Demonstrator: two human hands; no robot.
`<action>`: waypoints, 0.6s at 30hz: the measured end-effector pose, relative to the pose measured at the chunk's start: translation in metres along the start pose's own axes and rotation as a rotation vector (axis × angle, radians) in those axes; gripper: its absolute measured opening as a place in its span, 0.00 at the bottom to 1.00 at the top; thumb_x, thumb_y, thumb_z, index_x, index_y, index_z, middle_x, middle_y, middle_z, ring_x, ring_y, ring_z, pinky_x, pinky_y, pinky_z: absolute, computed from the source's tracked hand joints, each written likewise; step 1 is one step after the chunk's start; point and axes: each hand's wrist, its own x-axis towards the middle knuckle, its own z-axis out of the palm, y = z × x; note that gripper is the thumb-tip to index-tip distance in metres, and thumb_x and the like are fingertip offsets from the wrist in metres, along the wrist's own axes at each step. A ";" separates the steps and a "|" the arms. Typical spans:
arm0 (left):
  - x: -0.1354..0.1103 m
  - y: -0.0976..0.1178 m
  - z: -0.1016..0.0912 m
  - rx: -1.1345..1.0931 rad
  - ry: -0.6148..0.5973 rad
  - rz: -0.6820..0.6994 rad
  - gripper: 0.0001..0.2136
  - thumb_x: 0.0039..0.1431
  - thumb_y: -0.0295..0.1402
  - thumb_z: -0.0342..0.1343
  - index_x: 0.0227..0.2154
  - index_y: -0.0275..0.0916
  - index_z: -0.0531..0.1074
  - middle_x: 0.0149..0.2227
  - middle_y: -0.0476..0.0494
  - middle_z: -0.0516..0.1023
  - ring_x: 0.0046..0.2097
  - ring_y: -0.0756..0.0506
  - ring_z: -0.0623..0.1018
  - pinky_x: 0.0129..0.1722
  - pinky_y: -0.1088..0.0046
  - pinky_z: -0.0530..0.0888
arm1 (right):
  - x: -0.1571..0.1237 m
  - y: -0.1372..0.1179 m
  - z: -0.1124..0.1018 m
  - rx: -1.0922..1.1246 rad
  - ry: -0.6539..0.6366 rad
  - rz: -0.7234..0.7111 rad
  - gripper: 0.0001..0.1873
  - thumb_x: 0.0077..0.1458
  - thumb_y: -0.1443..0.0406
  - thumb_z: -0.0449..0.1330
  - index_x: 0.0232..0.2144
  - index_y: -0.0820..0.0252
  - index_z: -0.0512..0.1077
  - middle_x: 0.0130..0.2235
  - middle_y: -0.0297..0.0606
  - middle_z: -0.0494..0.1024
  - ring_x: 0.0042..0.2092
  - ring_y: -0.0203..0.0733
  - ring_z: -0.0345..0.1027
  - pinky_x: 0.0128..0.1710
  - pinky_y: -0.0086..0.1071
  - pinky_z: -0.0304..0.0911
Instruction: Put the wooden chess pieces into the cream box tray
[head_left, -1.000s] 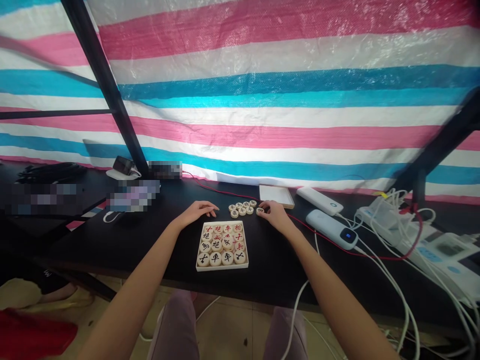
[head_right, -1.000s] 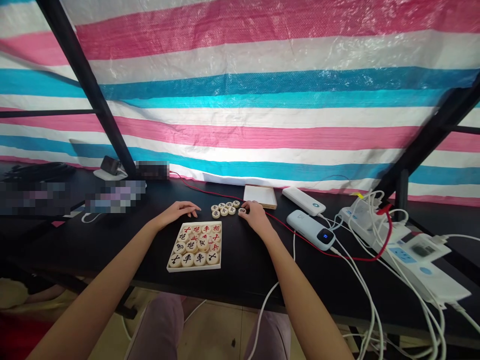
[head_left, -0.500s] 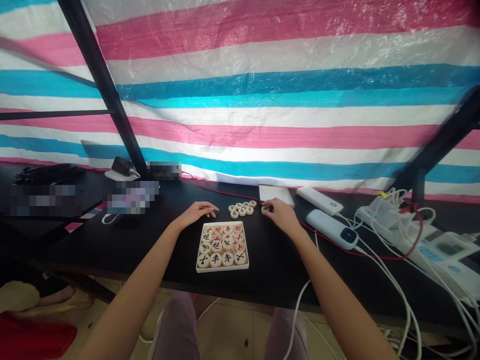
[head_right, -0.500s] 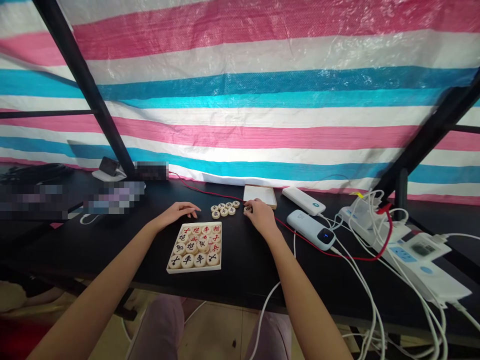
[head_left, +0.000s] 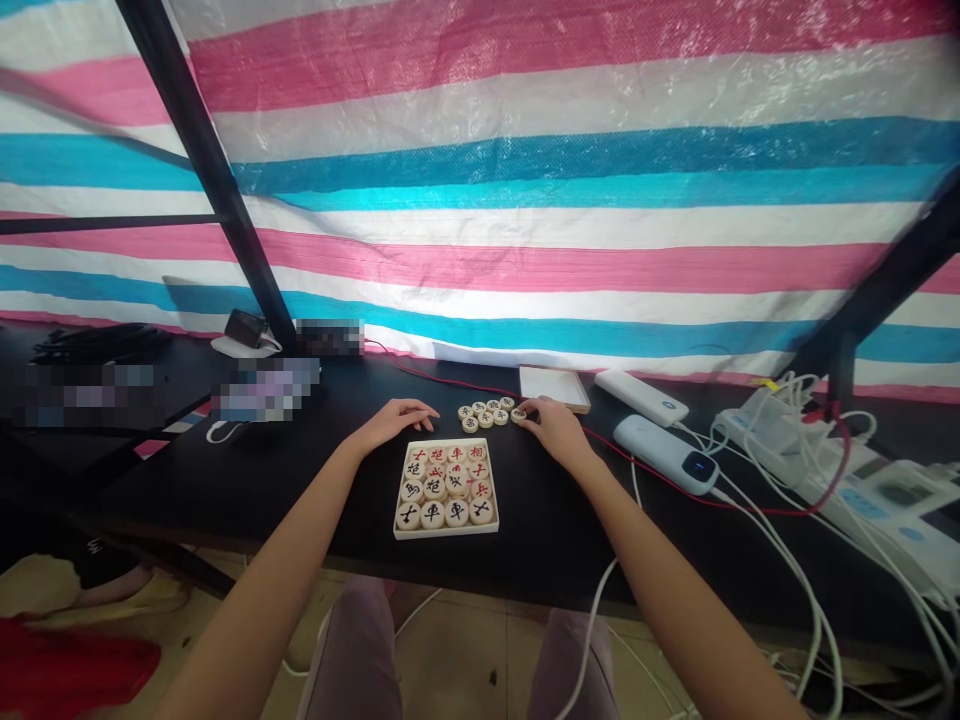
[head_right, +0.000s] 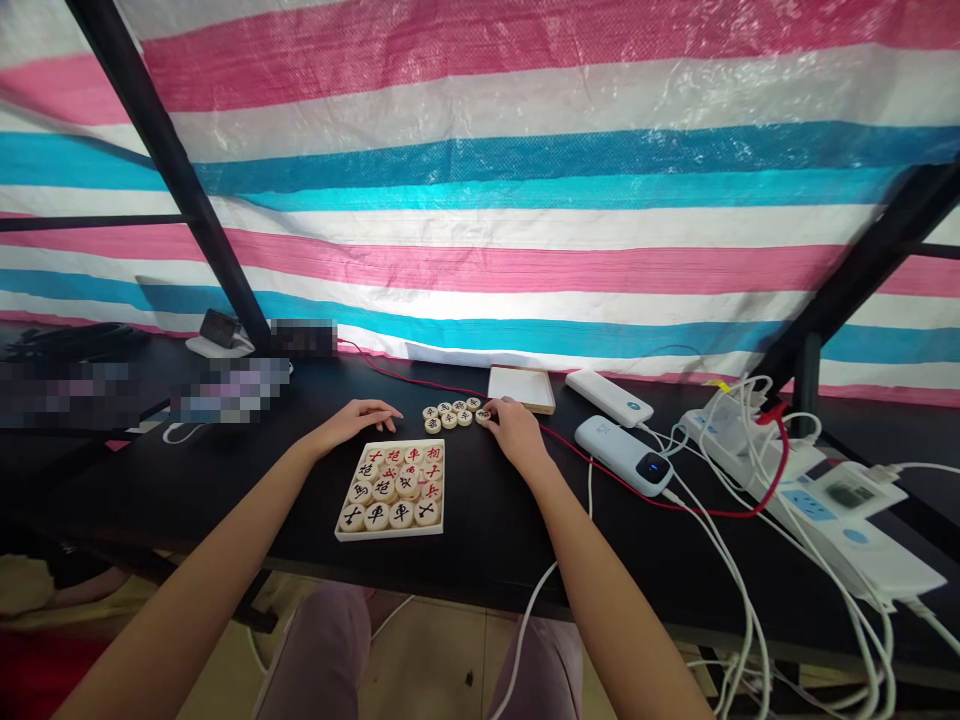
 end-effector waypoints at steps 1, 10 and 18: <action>0.000 0.000 0.000 -0.001 -0.001 0.000 0.16 0.52 0.42 0.51 0.37 0.36 0.75 0.31 0.42 0.77 0.33 0.48 0.72 0.38 0.70 0.68 | 0.000 0.000 0.001 0.005 0.010 -0.003 0.07 0.51 0.65 0.58 0.36 0.57 0.71 0.35 0.37 0.73 0.35 0.39 0.66 0.34 0.30 0.57; 0.000 0.000 0.000 0.008 -0.008 0.011 0.17 0.52 0.42 0.51 0.37 0.35 0.74 0.31 0.41 0.78 0.34 0.47 0.72 0.38 0.70 0.68 | 0.006 0.003 0.010 0.142 0.034 -0.037 0.07 0.48 0.69 0.59 0.33 0.59 0.70 0.30 0.34 0.73 0.32 0.37 0.65 0.34 0.29 0.58; -0.003 0.003 0.001 0.068 0.150 0.036 0.17 0.53 0.43 0.50 0.36 0.34 0.74 0.30 0.41 0.77 0.33 0.47 0.72 0.38 0.69 0.69 | 0.006 0.003 0.010 0.167 0.048 -0.034 0.04 0.49 0.70 0.58 0.30 0.60 0.72 0.32 0.36 0.75 0.33 0.38 0.67 0.36 0.31 0.60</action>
